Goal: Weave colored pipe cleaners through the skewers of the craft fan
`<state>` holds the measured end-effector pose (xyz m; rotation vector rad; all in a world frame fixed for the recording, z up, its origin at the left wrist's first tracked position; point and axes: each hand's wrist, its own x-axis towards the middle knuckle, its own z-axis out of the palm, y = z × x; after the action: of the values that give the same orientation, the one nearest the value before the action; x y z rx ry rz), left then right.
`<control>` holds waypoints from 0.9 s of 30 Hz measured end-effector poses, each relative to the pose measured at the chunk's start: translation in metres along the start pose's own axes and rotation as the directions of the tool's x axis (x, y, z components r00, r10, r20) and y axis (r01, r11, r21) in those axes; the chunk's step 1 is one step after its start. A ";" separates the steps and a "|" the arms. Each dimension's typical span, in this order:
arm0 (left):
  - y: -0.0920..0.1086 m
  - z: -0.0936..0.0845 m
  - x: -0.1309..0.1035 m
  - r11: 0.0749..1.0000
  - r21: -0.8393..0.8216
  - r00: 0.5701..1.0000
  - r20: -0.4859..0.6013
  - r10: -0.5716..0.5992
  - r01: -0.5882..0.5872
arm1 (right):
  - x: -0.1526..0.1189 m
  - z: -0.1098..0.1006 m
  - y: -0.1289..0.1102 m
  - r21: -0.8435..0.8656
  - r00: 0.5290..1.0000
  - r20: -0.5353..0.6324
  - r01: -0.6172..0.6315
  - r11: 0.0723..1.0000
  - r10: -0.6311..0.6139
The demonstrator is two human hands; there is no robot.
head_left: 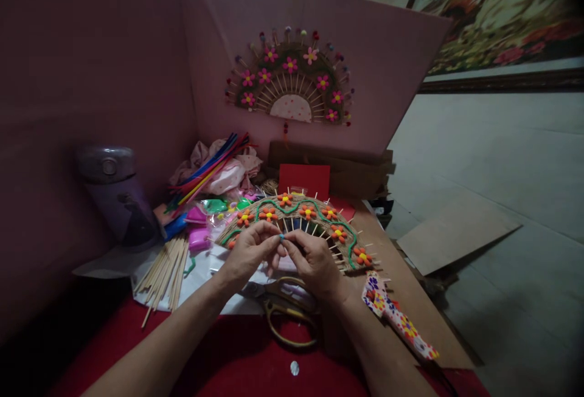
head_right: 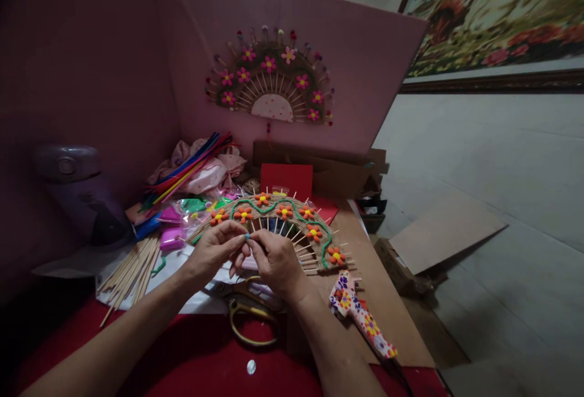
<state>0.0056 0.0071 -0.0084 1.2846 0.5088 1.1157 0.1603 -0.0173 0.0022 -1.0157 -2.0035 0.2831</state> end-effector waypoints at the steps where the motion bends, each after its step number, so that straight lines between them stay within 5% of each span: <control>1: 0.000 0.001 0.000 1.000 0.026 1.000 -0.009 0.003 -0.003 | 0.000 0.001 0.001 -0.023 1.000 0.006 0.012 1.000 -0.012; 7: -0.007 0.011 -0.002 0.987 0.160 0.978 -0.206 0.026 0.008 | -0.003 0.009 0.004 -0.258 0.994 0.076 0.097 0.961 -0.079; 13: -0.022 0.019 -0.003 0.955 0.297 0.872 -0.459 0.170 -0.029 | -0.006 0.020 0.002 -0.361 0.996 0.065 0.079 0.929 -0.059; 20: -0.004 0.016 -0.002 0.983 0.179 0.958 -0.288 0.017 0.036 | -0.001 0.012 -0.004 -0.012 0.992 -0.040 -0.121 0.993 0.120; 27: 0.004 0.004 -0.003 0.772 0.635 0.989 -0.129 0.075 0.024 | 0.000 0.003 -0.001 -0.052 0.991 -0.007 -0.134 0.990 0.134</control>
<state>0.0065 0.0015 -0.0045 1.8040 1.0517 1.1038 0.1577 -0.0179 0.0009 -1.1852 -1.9517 0.3020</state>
